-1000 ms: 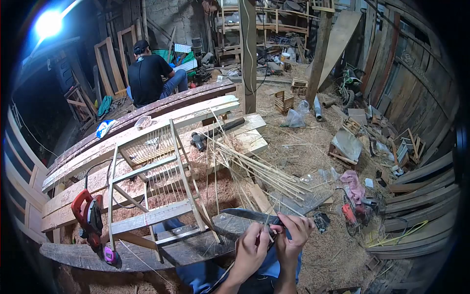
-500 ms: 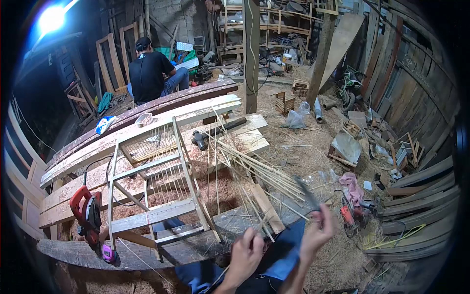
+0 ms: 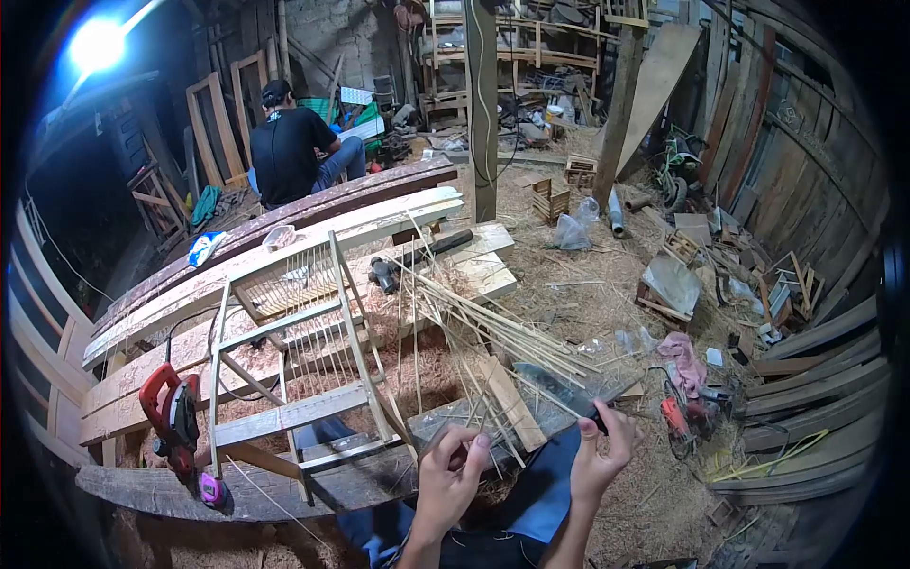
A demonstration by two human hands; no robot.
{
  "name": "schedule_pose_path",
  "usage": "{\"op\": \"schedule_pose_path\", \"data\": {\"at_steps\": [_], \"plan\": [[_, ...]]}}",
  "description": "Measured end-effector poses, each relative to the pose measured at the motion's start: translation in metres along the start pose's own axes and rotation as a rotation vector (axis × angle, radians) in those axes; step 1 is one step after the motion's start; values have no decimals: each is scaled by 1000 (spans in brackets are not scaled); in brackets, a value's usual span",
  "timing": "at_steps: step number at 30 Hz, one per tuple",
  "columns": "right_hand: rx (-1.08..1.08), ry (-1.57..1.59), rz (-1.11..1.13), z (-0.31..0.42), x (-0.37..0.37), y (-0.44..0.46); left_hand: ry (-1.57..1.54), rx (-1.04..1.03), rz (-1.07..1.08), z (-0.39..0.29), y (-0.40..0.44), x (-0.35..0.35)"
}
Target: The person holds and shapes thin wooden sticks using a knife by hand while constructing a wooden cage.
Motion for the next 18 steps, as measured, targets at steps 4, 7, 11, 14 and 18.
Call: {"op": "schedule_pose_path", "data": {"at_steps": [4,7,11,14,18], "plan": [[41,20,-7,9,2,0,-34,23,23,-2,0,-1],[57,57,-8,9,2,-1,32,20,62,-5,1,-1],[23,92,0,11,2,-2,-2,11,73,1,2,-1],[3,80,48,12,-2,-3,-212,39,11,1,2,0],[19,103,96,21,-9,-3,-291,119,11,5,3,6]]}}
Point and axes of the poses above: each hand's wrist, its own y-axis towards the middle knuckle, its own x-axis out of the back of the hand, z = x × y, the point moved 7 cm from there along y, towards the middle knuckle, and after that the axes turned 6 degrees about z, right-handed, at the moved point
